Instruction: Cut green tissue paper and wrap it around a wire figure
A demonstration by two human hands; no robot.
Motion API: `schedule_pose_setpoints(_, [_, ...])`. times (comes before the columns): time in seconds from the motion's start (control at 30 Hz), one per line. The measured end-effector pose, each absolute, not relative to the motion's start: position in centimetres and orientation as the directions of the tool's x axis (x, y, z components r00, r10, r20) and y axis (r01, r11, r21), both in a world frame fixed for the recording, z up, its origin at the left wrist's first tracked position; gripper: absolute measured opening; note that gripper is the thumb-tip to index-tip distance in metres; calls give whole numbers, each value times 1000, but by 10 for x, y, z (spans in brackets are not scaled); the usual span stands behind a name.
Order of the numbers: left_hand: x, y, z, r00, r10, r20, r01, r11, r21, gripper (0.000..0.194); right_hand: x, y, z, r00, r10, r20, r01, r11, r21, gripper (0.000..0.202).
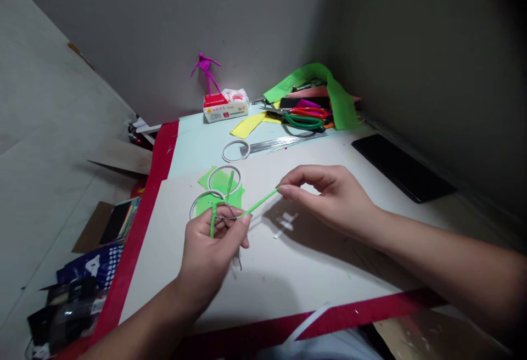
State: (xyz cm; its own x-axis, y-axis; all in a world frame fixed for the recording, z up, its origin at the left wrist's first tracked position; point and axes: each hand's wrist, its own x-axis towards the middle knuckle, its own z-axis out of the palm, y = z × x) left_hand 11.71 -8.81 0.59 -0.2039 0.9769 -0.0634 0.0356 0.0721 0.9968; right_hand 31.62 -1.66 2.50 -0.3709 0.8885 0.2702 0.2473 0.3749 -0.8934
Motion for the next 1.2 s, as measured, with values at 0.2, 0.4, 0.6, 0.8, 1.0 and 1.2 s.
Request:
schedule_pose_setpoints(0.2, [114, -88, 4, -129, 986, -106, -63, 99, 993, 8, 313, -20, 22, -333, 903, 274, 264, 368, -892, 8])
schedule_pose_setpoints(0.4, [118, -88, 5, -161, 982, -99, -51, 92, 994, 7, 311, -12, 14, -357, 914, 190, 36, 217, -975, 14])
schedule_pose_setpoints(0.6, [118, -90, 6, -146, 985, -88, -36, 84, 996, 7, 313, -16, 19, -457, 869, 191, 199, 310, -930, 14])
schedule_pose_setpoints(0.8, [115, -86, 4, -66, 985, -159, -93, 152, 984, 5, 313, -17, 21, -364, 904, 225, 297, 342, -892, 13])
schedule_pose_setpoints(1.0, [115, -83, 4, -80, 982, -169, -45, 166, 985, 6, 315, -11, 11, -358, 735, 575, 324, 676, -662, 13])
schedule_pose_setpoints(1.2, [122, -84, 7, -46, 991, -125, 2, 125, 992, 5, 316, -13, 8, -649, 386, 656, 322, 920, -223, 25])
